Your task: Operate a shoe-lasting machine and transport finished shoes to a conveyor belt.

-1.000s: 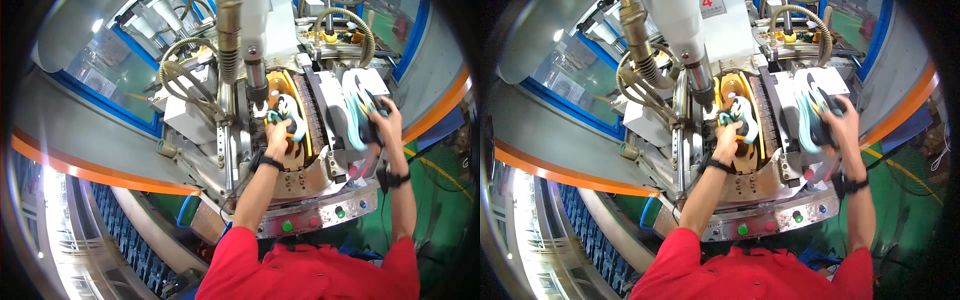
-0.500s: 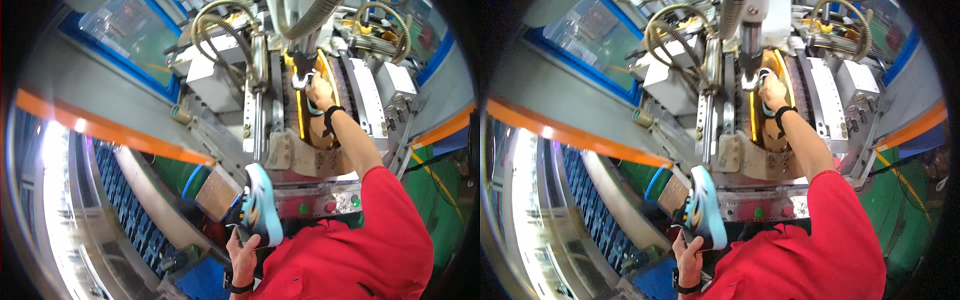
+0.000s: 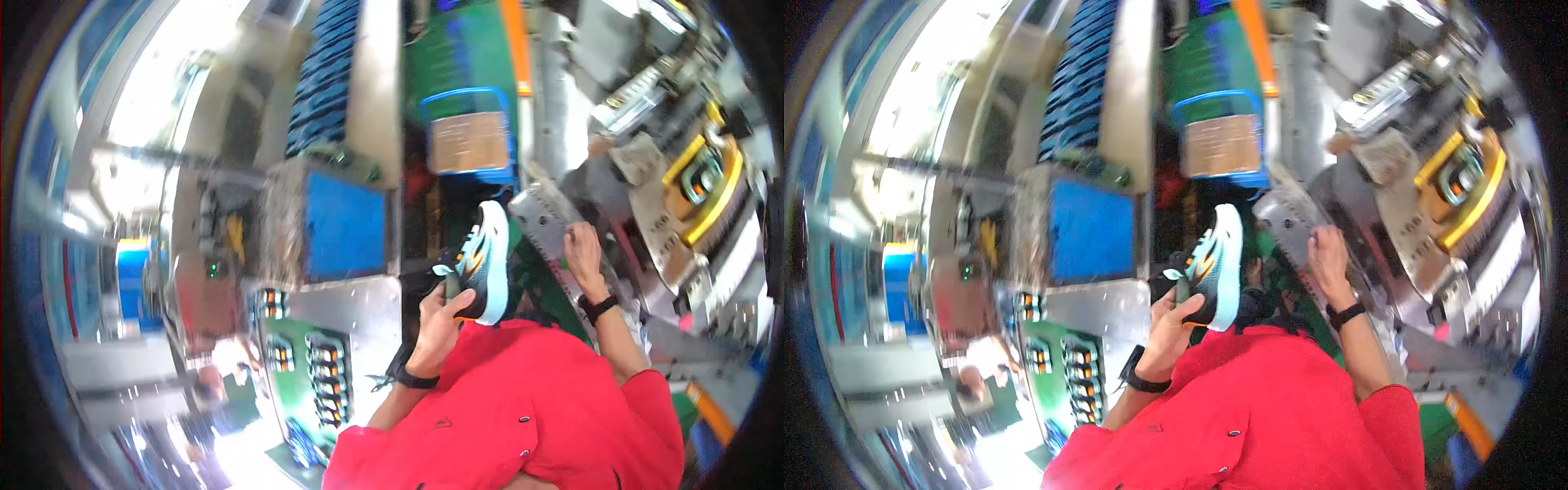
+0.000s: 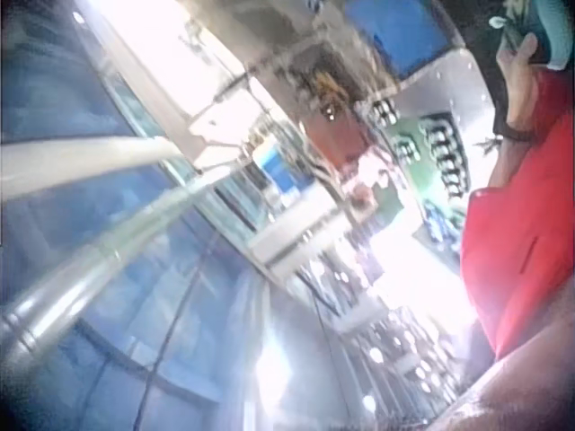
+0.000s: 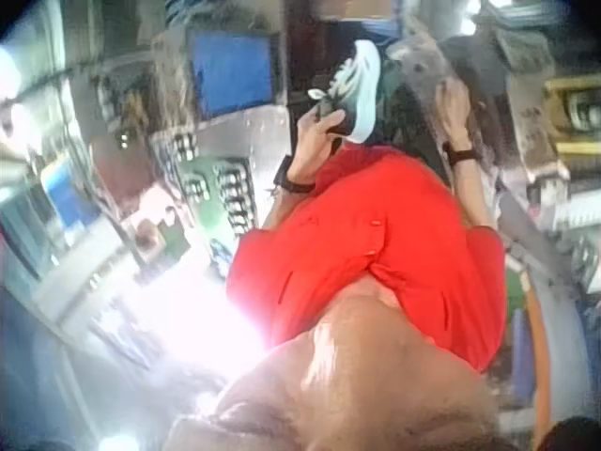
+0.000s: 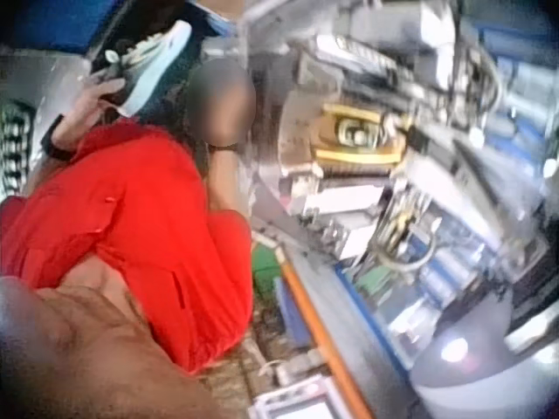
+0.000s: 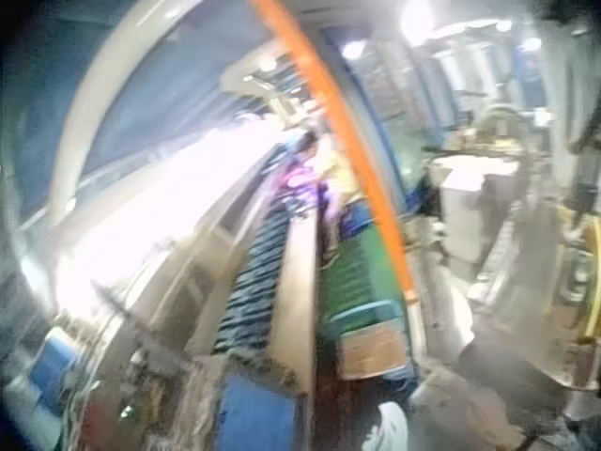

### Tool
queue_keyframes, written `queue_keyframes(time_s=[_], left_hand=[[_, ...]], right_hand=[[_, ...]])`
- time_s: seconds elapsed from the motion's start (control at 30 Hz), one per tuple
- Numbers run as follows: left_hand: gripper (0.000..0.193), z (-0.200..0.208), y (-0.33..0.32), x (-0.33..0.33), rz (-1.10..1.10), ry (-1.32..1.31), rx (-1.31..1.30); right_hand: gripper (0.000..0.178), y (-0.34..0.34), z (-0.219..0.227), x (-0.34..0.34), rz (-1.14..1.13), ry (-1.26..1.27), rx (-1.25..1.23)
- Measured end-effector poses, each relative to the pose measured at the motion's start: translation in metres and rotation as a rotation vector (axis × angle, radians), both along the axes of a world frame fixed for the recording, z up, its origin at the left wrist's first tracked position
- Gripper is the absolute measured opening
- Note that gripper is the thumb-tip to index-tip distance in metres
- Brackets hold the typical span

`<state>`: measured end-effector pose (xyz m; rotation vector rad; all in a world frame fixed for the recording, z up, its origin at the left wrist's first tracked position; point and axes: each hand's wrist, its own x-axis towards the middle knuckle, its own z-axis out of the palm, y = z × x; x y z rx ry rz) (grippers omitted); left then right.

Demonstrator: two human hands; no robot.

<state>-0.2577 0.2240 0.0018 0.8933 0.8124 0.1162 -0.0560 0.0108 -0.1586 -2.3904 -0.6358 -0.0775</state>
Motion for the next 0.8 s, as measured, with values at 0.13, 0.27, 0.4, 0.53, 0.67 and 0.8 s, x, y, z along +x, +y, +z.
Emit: queue_keyframes(time_s=[0.13, 0.27, 0.4, 0.53, 0.67, 0.8], left_hand=[[0.036, -0.043, 0.007, -0.055, 0.148, 0.032, 0.03], [0.029, -0.056, 0.03, -0.116, 0.432, 0.159, -0.077], [0.022, -0.082, 0.071, -0.188, 0.766, 0.184, -0.07], [0.024, -0.131, 0.145, -0.266, 1.054, 0.43, 0.026], [0.035, -0.199, 0.236, -0.345, 1.268, 0.511, 0.062], [0.047, -0.235, 0.307, -0.399, 1.259, 0.749, 0.375]], right_hand=[[0.012, 0.002, -0.076, 0.008, 0.077, -0.044, -0.082], [0.014, 0.006, -0.068, 0.006, 0.147, -0.029, -0.067], [0.018, 0.019, -0.05, 0.017, 0.144, -0.118, 0.062], [0.019, 0.114, 0.031, 0.038, 0.259, -0.084, 0.344], [0.016, 0.257, 0.165, 0.024, 0.456, -0.165, 0.429], [0.017, 0.403, 0.309, -0.037, 0.733, -0.45, 0.363]])
